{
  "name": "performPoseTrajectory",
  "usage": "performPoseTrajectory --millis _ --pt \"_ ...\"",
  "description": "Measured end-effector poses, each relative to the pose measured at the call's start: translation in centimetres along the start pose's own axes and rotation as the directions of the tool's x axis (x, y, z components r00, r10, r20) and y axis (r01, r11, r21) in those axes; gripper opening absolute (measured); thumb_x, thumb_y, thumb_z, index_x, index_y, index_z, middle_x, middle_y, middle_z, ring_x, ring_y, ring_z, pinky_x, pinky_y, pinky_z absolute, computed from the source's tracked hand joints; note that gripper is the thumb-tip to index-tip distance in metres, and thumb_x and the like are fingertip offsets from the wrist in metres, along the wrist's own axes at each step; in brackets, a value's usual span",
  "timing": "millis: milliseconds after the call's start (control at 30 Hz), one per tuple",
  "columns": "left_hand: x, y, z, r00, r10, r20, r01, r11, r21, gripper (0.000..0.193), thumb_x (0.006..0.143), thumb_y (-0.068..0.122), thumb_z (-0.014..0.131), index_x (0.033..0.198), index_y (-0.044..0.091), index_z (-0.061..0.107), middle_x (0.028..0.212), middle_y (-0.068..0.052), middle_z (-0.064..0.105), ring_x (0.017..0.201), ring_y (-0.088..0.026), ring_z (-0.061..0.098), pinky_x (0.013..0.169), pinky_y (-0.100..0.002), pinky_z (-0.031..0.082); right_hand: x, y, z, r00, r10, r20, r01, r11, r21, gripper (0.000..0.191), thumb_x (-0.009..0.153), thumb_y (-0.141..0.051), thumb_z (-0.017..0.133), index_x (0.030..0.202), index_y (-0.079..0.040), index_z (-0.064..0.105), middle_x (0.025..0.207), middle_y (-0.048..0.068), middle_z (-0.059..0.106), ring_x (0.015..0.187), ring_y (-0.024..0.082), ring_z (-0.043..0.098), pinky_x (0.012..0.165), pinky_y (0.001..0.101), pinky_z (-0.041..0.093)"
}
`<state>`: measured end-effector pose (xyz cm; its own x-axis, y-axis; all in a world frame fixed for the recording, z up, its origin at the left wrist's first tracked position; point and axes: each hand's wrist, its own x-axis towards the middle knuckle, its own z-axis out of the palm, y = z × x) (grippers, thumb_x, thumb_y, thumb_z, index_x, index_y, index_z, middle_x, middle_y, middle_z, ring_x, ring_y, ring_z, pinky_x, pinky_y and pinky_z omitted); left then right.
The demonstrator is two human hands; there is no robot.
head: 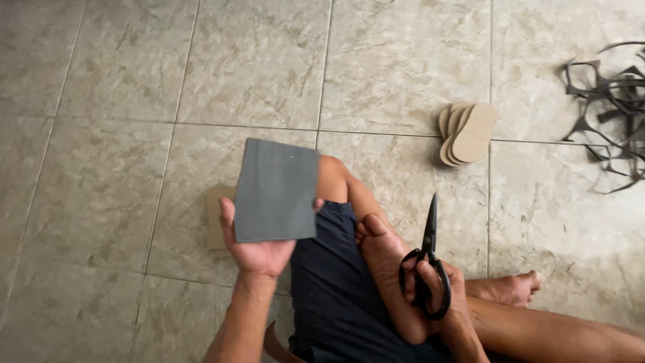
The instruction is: The person sits on the floor cutting sandal sole shapes out of cardboard sheets with scissors, following traced outlines. They trim the edges of each cut sole, set finished soles on a growing pile, and pick up new cardboard sheets to cut more.
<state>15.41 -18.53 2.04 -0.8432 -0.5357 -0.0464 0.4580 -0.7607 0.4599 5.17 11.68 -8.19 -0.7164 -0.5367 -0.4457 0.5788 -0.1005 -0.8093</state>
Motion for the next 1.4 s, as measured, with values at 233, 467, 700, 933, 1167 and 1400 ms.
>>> performPoseTrajectory --millis 233,467,700,933,1167,1400 --pt "0.0 -8.0 5.7 0.947 -0.294 0.129 0.305 0.950 -0.074 0.093 0.096 0.072 0.042 0.153 -0.002 0.042 0.149 -0.023 0.051 0.136 -0.041 0.052 0.114 -0.057 0.040 -3.0 -0.6 -0.8 0.983 -0.177 0.044 0.177 0.984 -0.004 0.036 0.093 -0.026 0.069 0.105 0.009 0.068 0.071 0.011 0.066 0.062 0.019 0.063 0.055 0.0301 0.049" --pt "-2.5 -11.5 7.5 0.828 -0.489 0.275 0.530 0.841 -0.103 0.097 0.095 0.076 0.042 0.151 -0.004 0.044 0.146 -0.026 0.052 0.132 -0.043 0.054 0.115 -0.058 0.040 -6.3 -2.4 -1.4 0.938 -0.326 -0.121 0.317 0.944 -0.089 0.045 0.092 -0.030 0.074 0.116 0.008 0.064 0.088 0.011 0.068 0.078 0.017 0.066 0.069 0.0300 0.052" --pt "-3.5 -11.7 8.5 0.827 -0.311 0.468 -0.467 0.083 0.880 0.077 0.083 0.050 0.079 0.141 0.005 0.055 0.155 -0.026 0.042 0.146 -0.039 0.039 0.115 -0.050 0.036 -7.0 -3.3 -1.2 0.920 -0.343 -0.191 0.300 0.928 -0.221 0.041 0.090 -0.025 0.074 0.119 0.003 0.065 0.090 0.002 0.064 0.078 0.010 0.058 0.065 0.0242 0.045" --pt "-3.3 -14.5 6.0 0.959 -0.282 0.030 0.119 0.493 0.862 0.075 0.091 0.039 0.070 0.150 0.006 0.035 0.150 -0.017 0.047 0.139 -0.029 0.050 0.111 -0.040 0.041 -7.7 -3.7 -3.0 0.933 -0.128 -0.336 0.135 0.991 -0.001 0.020 0.087 -0.012 0.070 0.099 0.004 0.066 0.082 0.004 0.066 0.073 0.013 0.061 0.062 0.0287 0.048" --pt "-5.2 -17.1 2.6 0.567 -0.808 -0.160 0.709 0.379 0.595 0.037 0.102 0.042 0.060 0.103 0.006 0.069 0.069 -0.002 0.069 0.052 -0.009 0.063 0.043 -0.022 0.046 -9.1 -3.6 -6.8 0.893 -0.051 -0.448 0.162 0.963 0.213 0.019 0.094 -0.017 0.063 0.095 0.002 0.063 0.077 0.004 0.064 0.067 0.014 0.061 0.057 0.0298 0.047" --pt "-2.0 -18.0 6.1 0.785 -0.588 -0.193 0.612 0.692 0.382 0.020 0.095 0.021 0.070 0.103 0.005 0.064 0.080 -0.002 0.067 0.064 -0.011 0.064 0.054 -0.027 0.049 -11.4 -4.7 -6.0 0.976 -0.052 -0.213 -0.008 0.962 -0.273 0.047 0.090 -0.041 0.062 0.094 0.004 0.074 0.057 0.009 0.068 0.048 0.016 0.063 0.047 0.0287 0.046"
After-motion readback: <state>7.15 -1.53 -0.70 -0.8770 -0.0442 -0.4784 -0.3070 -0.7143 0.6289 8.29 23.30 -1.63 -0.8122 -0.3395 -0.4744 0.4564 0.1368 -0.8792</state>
